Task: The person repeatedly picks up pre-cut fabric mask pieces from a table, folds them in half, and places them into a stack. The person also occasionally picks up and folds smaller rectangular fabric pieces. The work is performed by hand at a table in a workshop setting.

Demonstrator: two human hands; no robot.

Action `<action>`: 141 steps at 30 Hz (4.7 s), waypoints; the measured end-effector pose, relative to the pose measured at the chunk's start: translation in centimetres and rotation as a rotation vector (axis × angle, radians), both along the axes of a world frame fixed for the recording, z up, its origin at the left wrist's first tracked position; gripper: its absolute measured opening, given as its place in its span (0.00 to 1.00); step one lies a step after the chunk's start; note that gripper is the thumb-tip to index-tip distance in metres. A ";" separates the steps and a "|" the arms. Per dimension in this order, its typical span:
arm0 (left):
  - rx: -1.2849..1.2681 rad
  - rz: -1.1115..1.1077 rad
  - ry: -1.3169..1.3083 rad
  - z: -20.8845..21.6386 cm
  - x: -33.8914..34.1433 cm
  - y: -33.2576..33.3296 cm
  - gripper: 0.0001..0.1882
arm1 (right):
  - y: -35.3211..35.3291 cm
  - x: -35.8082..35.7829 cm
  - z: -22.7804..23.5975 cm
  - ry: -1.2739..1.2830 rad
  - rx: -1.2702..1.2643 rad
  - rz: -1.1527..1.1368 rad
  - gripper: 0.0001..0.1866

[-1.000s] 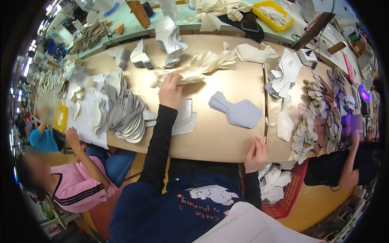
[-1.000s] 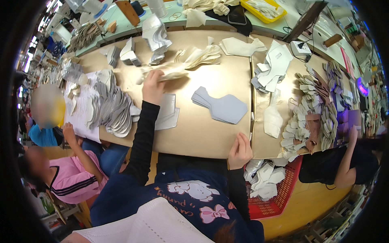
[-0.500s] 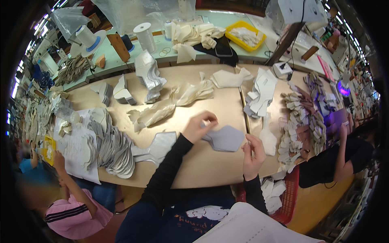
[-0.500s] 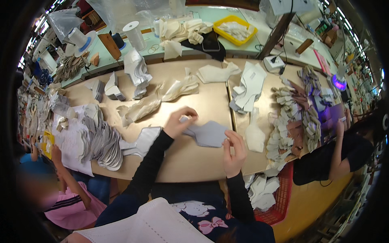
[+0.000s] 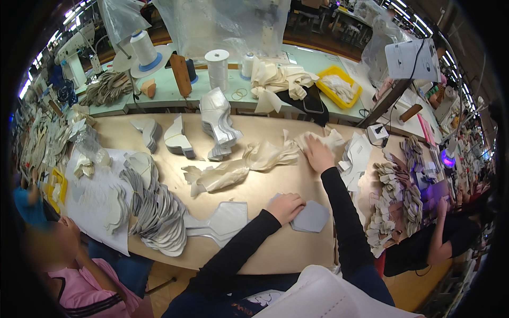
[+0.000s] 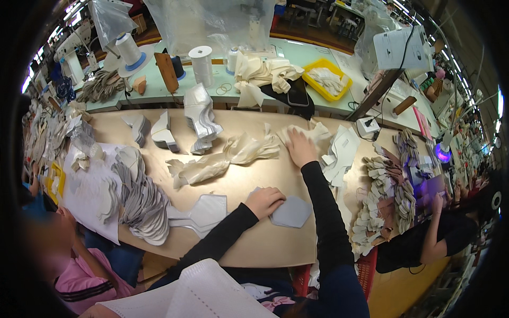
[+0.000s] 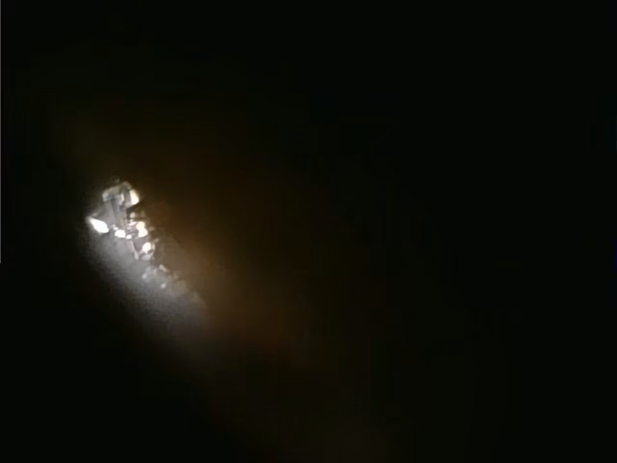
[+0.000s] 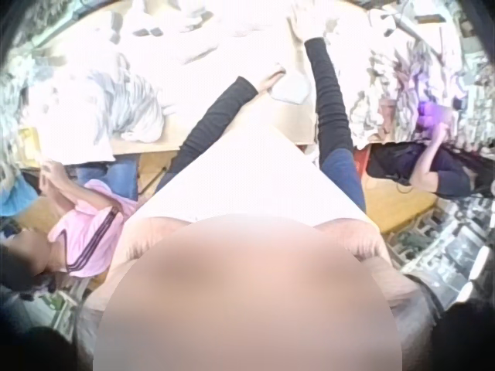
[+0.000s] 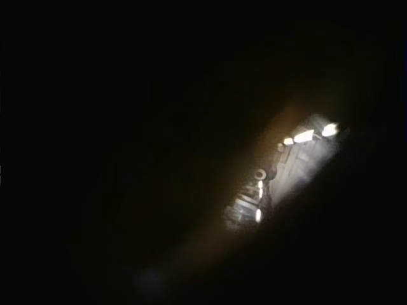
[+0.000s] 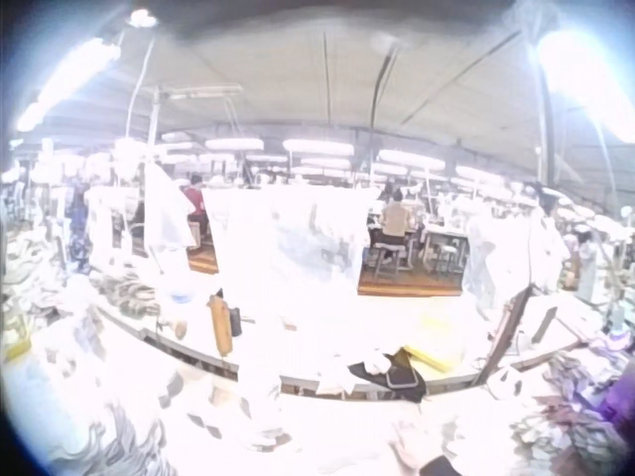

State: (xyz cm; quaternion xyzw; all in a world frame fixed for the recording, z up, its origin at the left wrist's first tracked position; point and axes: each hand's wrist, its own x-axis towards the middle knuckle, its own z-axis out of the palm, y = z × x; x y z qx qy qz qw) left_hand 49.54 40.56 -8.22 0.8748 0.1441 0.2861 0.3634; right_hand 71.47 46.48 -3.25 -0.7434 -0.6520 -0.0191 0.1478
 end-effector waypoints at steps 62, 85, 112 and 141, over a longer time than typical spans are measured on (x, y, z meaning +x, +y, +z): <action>-1.075 -0.098 -0.182 4.9 -5.6 -7.0 0.33 | -16.2 -3.2 16.1 0.709 -0.188 0.678 0.15; -0.783 0.306 -0.106 2.6 -7.8 -12.3 0.09 | -18.9 -3.3 6.3 1.086 0.157 -0.089 0.16; 0.142 0.159 0.214 3.7 -2.0 -5.8 0.19 | -10.6 -0.5 2.7 0.597 0.423 0.022 0.06; 0.213 0.159 0.123 9.3 -6.9 -3.6 0.10 | -28.7 -12.3 1.2 0.411 -0.145 0.170 0.13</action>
